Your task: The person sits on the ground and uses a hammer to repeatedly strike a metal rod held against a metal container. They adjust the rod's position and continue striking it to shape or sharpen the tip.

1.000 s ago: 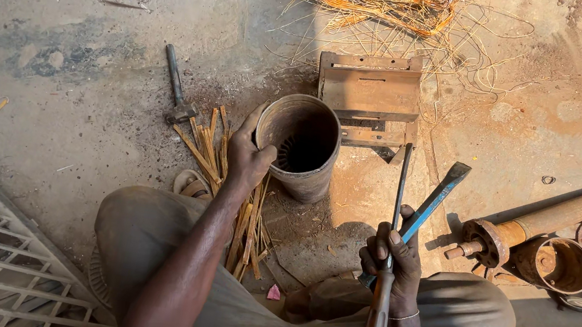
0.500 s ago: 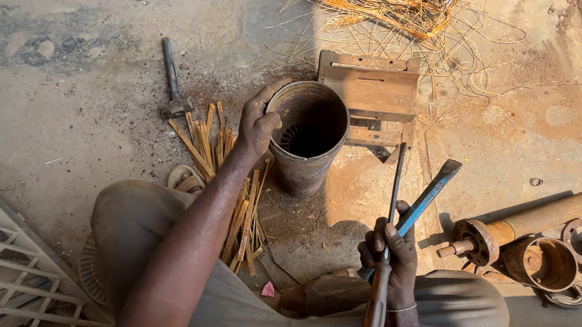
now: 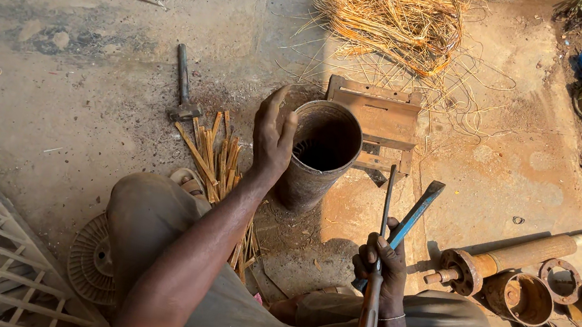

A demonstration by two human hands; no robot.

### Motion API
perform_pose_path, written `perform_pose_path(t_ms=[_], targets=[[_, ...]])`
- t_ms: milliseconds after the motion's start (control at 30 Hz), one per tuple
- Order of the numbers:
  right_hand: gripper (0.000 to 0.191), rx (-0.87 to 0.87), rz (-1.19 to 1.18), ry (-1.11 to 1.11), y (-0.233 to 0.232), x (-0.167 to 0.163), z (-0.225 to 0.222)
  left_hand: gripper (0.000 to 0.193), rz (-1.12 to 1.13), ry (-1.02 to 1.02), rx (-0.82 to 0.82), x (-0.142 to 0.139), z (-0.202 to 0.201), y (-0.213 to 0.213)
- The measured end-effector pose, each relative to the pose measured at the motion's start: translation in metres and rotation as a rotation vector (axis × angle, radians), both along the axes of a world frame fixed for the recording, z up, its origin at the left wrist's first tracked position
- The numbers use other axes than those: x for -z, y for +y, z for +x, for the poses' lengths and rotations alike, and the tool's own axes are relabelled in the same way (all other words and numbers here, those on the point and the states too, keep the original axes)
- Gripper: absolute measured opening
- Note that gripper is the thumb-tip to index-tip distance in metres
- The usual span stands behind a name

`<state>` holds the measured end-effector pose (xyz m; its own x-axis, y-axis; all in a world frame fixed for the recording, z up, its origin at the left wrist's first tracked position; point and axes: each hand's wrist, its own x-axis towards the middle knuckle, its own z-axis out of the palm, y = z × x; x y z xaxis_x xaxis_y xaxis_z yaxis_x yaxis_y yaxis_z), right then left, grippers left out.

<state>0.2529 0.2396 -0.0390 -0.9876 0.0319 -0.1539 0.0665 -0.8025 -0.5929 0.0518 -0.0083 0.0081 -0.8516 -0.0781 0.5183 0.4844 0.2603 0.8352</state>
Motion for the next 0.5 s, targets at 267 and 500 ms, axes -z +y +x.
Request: perform_pose_path(t_ms=[267,500], targets=[[0.036,0.037,-0.163,-0.138,-0.002,0.002,-0.004,0.076,-0.887,0.382,1.027,-0.027,0.184,0.059],[0.031,-0.016,0.019,-0.148,-0.009,-0.01,0.018,0.046,-0.847,0.427,1.03,-0.03,0.203,0.103]])
